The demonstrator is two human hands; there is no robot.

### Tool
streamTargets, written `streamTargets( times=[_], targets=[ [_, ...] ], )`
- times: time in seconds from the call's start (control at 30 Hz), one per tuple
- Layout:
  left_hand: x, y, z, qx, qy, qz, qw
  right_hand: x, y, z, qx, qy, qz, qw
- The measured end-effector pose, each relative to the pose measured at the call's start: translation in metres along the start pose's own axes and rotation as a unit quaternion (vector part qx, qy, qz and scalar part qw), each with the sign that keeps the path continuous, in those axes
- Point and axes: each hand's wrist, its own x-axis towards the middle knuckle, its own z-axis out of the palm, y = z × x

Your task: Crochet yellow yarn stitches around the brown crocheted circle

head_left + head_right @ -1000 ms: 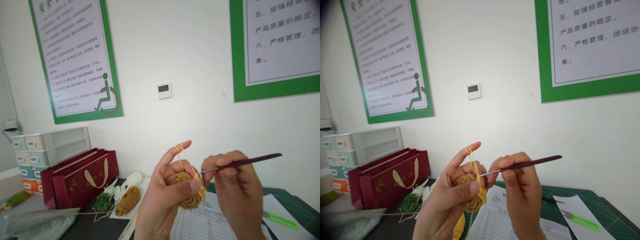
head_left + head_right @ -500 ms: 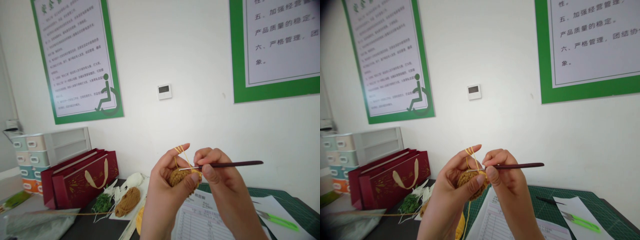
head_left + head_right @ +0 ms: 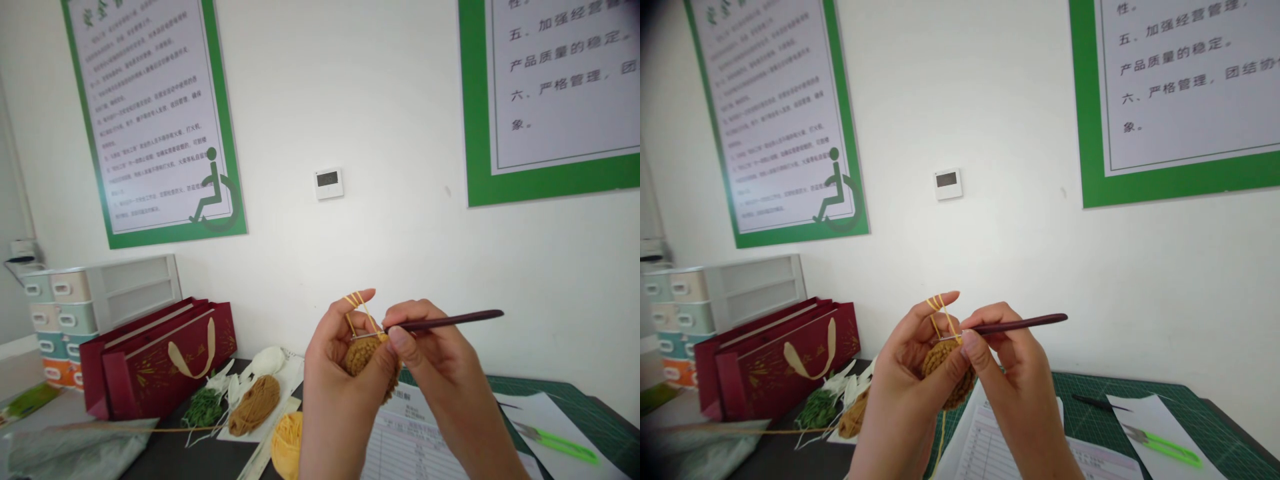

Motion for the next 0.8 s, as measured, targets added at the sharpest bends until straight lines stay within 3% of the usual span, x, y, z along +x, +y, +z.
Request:
streamTargets(
  times=[0.13, 0.3, 0.4, 0.8],
  targets=[
    [-0.001, 0.0, 0.0, -0.001, -0.017, -0.005, 1.0, 0.001, -0.002, -0.003, 0.008, -0.028, 0.031, 0.999],
    [0.002, 0.003, -0.008, -0.033, -0.073, -0.028, 0.996, 0.003, -0.004, -0.003, 0.008, 0.047, 0.034, 0.998],
    [0.004, 0.004, -0.014, -0.055, -0.094, -0.047, 0.993, 0.004, -0.004, -0.004, -0.004, 0.061, 0.036, 0.997],
    [0.011, 0.002, -0.03, -0.035, -0.109, -0.047, 0.992, 0.004, 0.002, -0.01, 0.037, 0.028, 0.075, 0.996]
  ],
)
